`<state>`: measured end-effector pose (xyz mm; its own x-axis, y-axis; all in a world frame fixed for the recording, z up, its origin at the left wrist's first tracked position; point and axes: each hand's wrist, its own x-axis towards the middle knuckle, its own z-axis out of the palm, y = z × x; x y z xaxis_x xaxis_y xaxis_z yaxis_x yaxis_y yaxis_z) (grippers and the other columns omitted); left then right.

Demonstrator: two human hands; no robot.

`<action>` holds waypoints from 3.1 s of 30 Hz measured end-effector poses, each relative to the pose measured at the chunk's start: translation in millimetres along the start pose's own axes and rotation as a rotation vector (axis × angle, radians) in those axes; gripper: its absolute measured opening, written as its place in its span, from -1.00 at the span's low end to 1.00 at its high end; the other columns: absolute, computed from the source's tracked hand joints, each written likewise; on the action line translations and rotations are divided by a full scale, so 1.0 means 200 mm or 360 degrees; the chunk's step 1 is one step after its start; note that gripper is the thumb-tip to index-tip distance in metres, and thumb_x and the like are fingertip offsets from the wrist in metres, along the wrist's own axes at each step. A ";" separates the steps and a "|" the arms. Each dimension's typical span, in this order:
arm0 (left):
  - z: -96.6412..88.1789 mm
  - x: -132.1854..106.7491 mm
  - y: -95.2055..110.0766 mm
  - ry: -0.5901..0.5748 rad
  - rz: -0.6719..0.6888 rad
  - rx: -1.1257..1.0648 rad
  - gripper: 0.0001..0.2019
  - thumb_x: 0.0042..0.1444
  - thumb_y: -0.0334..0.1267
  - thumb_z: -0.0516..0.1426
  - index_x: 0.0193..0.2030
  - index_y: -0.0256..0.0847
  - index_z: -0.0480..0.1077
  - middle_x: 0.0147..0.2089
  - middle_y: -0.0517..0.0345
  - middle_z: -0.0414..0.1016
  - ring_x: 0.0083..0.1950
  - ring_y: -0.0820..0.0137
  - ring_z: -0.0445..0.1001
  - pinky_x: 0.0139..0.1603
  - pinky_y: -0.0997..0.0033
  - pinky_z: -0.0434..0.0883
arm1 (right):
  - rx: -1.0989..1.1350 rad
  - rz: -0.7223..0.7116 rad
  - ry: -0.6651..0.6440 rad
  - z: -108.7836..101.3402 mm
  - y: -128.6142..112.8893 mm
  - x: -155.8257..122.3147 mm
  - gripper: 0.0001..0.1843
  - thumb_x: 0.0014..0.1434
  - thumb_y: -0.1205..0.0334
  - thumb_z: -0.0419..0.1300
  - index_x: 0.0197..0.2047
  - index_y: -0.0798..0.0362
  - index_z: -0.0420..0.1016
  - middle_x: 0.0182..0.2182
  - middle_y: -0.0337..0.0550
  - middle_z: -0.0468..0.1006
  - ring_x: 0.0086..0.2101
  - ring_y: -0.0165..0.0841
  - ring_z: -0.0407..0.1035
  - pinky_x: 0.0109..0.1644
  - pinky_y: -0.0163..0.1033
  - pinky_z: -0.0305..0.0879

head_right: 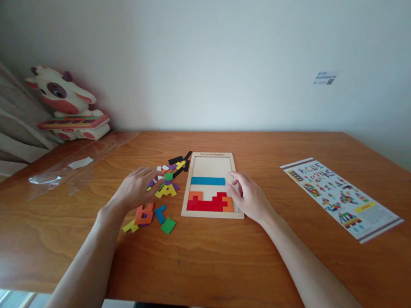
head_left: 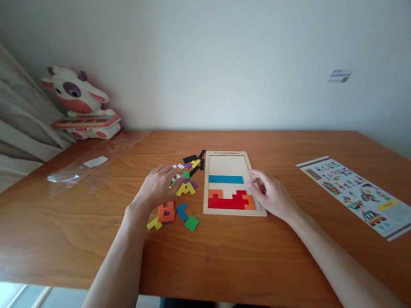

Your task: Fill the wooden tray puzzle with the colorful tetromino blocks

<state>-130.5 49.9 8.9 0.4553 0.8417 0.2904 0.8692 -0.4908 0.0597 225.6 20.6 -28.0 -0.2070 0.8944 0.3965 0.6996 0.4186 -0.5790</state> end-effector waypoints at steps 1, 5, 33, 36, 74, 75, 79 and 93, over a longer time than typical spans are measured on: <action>0.00 -0.01 -0.02 -0.0003 -0.0029 0.0006 -0.62 0.36 -0.04 -0.04 0.00 -0.23 0.48 -0.09 -0.08 0.55 -0.04 0.14 0.48 0.03 0.16 0.37 | 0.0005 -0.0003 0.0005 0.00 0.00 0.00 -0.60 0.33 0.04 0.07 0.15 0.03 0.34 -0.21 -0.05 0.53 -0.47 -0.35 0.34 -0.25 -0.13 0.38; -0.01 -0.01 -0.03 -0.0065 -0.0039 0.0000 -0.58 0.34 0.02 -0.04 0.03 -0.21 0.47 -0.07 -0.06 0.55 -0.01 0.14 0.48 0.07 0.16 0.37 | 0.0011 -0.0005 0.0020 0.00 0.00 0.00 -0.59 0.33 0.03 0.07 0.16 0.02 0.34 -0.21 -0.04 0.54 -0.48 -0.35 0.35 -0.27 -0.13 0.38; -0.21 -0.13 -0.02 -0.1122 -0.0286 -0.0716 -0.47 -0.23 -0.04 0.34 -0.05 -0.09 0.44 -0.08 0.14 0.50 -0.05 0.23 0.46 -0.07 0.33 0.39 | 0.0083 0.0012 -0.0052 0.02 0.02 0.00 -0.62 0.32 0.07 0.08 0.16 -0.01 0.34 -0.17 -0.06 0.51 -0.45 -0.37 0.36 -0.31 -0.17 0.38; -0.21 -0.13 -0.03 -0.1152 -0.0367 -0.0784 -0.49 -0.24 -0.04 0.34 -0.09 -0.10 0.44 -0.13 0.15 0.51 -0.09 0.23 0.47 -0.12 0.34 0.40 | 0.0084 0.0006 -0.0061 0.02 0.02 0.00 -0.62 0.32 0.08 0.09 0.16 -0.02 0.34 -0.17 -0.08 0.49 -0.45 -0.38 0.35 -0.30 -0.17 0.38; -0.13 -0.04 -0.07 -0.1071 -0.0244 -0.0632 -0.68 -0.01 0.04 0.19 -0.33 -0.17 0.57 -0.29 0.14 0.59 -0.23 0.31 0.48 -0.25 0.46 0.27 | 0.0073 -0.0056 -0.0077 0.03 0.02 0.00 -0.69 0.33 0.12 0.10 0.10 -0.01 0.38 -0.22 -0.11 0.46 -0.47 -0.39 0.31 -0.32 -0.19 0.35; -0.14 -0.04 -0.07 -0.1060 -0.0239 -0.0623 -0.69 -0.01 0.04 0.19 -0.33 -0.17 0.57 -0.28 0.14 0.59 -0.22 0.31 0.48 -0.25 0.46 0.27 | 0.0074 -0.0053 -0.0085 0.03 0.02 0.00 -0.69 0.33 0.13 0.10 0.10 -0.01 0.38 -0.22 -0.11 0.46 -0.47 -0.39 0.31 -0.32 -0.19 0.35; -0.14 -0.05 -0.06 -0.1014 -0.0249 -0.0623 -0.71 -0.01 0.03 0.20 -0.36 -0.14 0.57 -0.30 0.15 0.59 -0.23 0.31 0.47 -0.25 0.46 0.27 | 0.0075 -0.0042 -0.0099 0.02 0.02 0.00 -0.69 0.32 0.14 0.11 0.10 -0.01 0.38 -0.21 -0.12 0.45 -0.47 -0.40 0.31 -0.31 -0.18 0.35; -0.15 -0.02 0.00 -0.0691 -0.0455 -0.1064 -0.67 0.07 0.08 0.21 -0.24 -0.14 0.57 -0.46 0.23 0.54 -0.47 0.42 0.45 -0.49 0.54 0.25 | 0.0073 -0.0076 -0.0097 0.02 0.02 0.00 -0.72 0.33 0.14 0.10 0.07 -0.01 0.40 -0.21 -0.11 0.46 -0.46 -0.39 0.34 -0.31 -0.17 0.38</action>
<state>-137.9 38.9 35.4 0.3876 0.8984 -0.2065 0.7276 -0.1606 0.6670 225.4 22.5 -33.8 -0.2816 0.8805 0.3814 0.6560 0.4668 -0.5931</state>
